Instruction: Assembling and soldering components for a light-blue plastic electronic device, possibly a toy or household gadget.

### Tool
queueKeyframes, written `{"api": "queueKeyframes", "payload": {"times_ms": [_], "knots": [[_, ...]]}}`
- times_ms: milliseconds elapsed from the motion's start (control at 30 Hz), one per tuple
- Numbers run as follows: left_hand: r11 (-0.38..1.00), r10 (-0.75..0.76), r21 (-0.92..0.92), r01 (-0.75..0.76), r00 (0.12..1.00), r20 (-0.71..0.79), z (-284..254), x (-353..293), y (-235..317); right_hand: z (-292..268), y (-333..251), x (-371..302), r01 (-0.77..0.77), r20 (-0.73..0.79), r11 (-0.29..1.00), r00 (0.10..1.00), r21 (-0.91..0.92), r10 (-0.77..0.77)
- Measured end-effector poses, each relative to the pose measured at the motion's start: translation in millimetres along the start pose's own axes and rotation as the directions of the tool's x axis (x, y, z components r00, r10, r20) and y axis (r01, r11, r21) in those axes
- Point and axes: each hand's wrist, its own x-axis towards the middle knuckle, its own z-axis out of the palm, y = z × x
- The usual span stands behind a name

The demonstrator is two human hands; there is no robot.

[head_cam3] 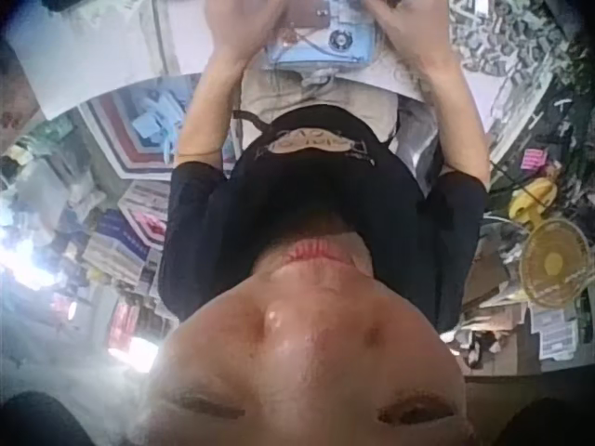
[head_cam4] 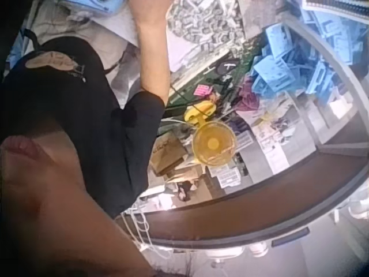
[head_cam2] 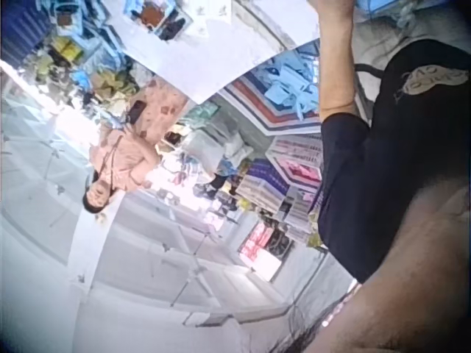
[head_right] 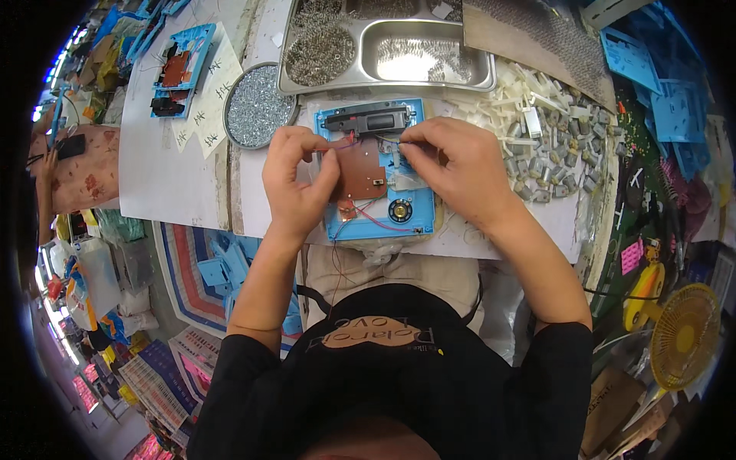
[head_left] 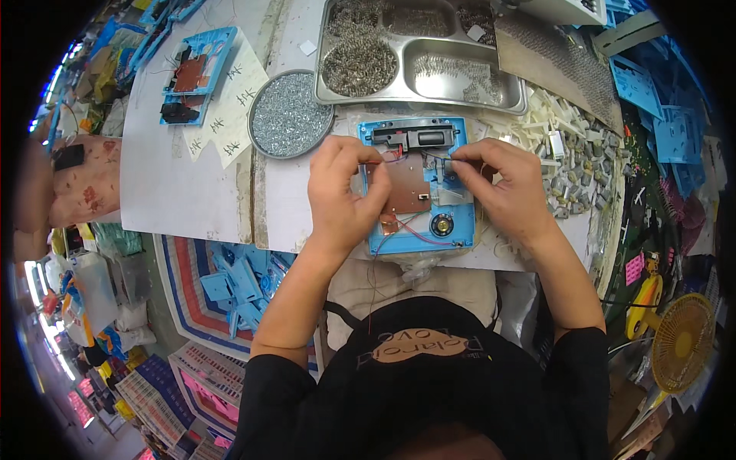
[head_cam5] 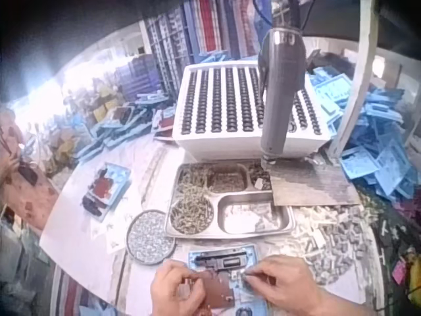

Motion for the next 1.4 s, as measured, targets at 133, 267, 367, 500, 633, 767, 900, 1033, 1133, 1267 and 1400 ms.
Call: {"api": "queueKeyframes", "payload": {"times_ms": [133,267,367,500,633,767,900,1033,1133,1267,1400], "knots": [[0.996,-0.092,-0.023,0.092,0.995,-0.032,-2.0,-8.6,-3.3,0.1,-3.2,0.0,0.02,0.022,1.0,1.0,0.009,-0.02],[0.995,0.041,0.097,-0.032,0.995,-0.094,-4.5,-9.0,-5.9,2.0,2.9,-6.3,0.145,0.066,0.989,0.988,-0.033,-0.142],[0.988,0.145,0.069,-0.137,0.981,-0.127,-21.7,-14.0,43.0,5.5,-0.5,-4.4,0.235,0.084,0.972,0.969,-0.031,-0.232],[0.971,0.201,-0.168,-0.172,0.964,0.174,-0.5,-3.6,75.6,-0.1,-1.4,-0.4,0.228,0.065,0.973,0.972,-0.024,-0.226],[0.99,0.138,-0.045,-0.132,0.967,0.214,25.6,14.4,45.8,-0.9,2.6,0.2,0.099,0.022,0.993,0.995,0.071,-0.1],[0.994,0.102,-0.053,-0.092,0.969,0.226,25.1,21.5,44.2,2.4,8.6,-2.1,-0.011,-0.012,0.978,1.0,0.21,0.014],[0.996,0.067,-0.079,-0.049,0.969,0.238,24.4,22.3,42.5,4.8,7.2,-2.7,-0.022,-0.02,0.972,0.999,0.235,0.027],[0.986,0.036,-0.168,0.013,0.957,0.288,24.3,21.3,37.1,3.6,8.8,-3.3,0.127,-0.061,0.982,0.991,0.141,-0.119],[0.988,-0.015,-0.14,0.073,0.926,0.376,23.1,22.3,37.0,-1.6,9.6,-7.9,0.163,-0.075,0.983,0.985,0.088,-0.156],[0.984,-0.037,-0.152,0.096,0.936,0.351,21.5,16.9,33.6,-58.9,11.9,-53.3,-0.019,-0.195,0.999,0.98,0.025,0.024],[0.974,-0.029,-0.202,0.098,0.947,0.32,25.6,17.5,31.8,-176.0,69.3,-151.2,-0.289,-0.694,0.883,0.545,0.37,0.47]]}}
